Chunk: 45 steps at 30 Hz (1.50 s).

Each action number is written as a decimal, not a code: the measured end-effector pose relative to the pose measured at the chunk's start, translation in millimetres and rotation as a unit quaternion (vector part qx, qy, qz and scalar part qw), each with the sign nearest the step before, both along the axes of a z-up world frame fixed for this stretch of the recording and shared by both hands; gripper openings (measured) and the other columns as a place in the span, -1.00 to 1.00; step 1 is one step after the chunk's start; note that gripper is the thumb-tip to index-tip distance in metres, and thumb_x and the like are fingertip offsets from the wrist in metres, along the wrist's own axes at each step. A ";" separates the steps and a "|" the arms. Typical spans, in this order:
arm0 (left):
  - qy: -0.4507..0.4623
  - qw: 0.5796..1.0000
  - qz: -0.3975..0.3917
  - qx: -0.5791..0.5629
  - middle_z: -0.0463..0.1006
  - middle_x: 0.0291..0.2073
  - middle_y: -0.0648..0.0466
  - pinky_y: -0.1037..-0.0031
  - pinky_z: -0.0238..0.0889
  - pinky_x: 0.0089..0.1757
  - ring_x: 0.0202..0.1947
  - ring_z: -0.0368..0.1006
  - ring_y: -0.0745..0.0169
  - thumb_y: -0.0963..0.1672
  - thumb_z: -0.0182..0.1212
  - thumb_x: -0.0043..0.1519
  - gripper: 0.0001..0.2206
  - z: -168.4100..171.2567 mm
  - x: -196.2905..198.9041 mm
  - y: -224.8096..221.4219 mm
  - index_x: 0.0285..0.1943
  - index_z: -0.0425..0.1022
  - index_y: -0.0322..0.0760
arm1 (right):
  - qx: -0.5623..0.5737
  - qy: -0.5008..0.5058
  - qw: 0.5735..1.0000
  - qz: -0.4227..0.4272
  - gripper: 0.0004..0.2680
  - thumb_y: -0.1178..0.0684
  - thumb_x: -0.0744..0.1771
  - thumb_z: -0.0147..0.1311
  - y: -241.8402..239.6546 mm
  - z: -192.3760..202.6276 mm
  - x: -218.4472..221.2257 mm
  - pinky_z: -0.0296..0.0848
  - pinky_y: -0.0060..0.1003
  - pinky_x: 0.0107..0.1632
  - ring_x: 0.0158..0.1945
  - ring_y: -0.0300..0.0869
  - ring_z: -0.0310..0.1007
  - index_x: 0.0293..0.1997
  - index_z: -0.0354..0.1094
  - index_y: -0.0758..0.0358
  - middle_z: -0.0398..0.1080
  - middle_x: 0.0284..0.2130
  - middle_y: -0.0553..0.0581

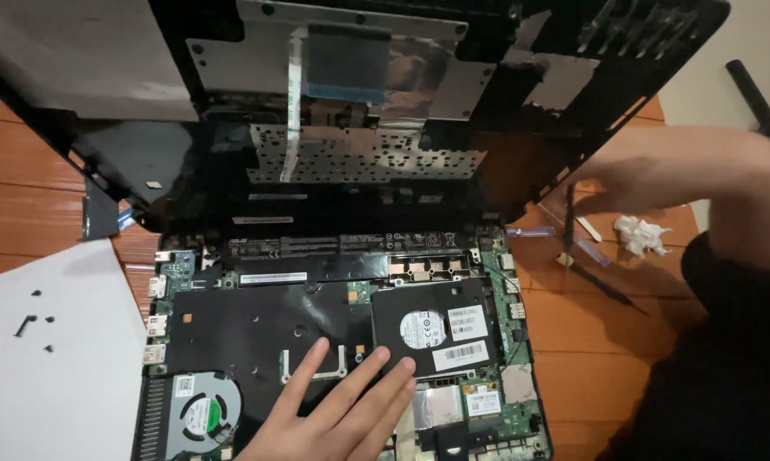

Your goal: Connecting internal ribbon cables and reassembling the chassis of a laptop during a repair.

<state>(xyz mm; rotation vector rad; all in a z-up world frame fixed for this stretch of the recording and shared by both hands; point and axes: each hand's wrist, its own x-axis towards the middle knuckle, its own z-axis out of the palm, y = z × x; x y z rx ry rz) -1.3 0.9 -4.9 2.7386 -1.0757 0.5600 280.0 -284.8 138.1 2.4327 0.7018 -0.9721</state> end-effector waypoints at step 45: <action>-0.051 0.995 0.047 0.074 0.27 0.47 0.03 -0.10 -0.08 0.35 0.47 0.14 0.01 0.35 -0.14 0.17 -0.12 13.4 -18.6 -2.8 0.53 0.22 -0.18 | 0.128 -0.286 0.940 -0.135 -0.85 -0.05 0.30 0.26 -61.0 -20.4 -55.5 0.38 -0.06 -0.26 -0.30 0.06 0.50 -0.29 0.46 0.16 0.51 -0.41 0.17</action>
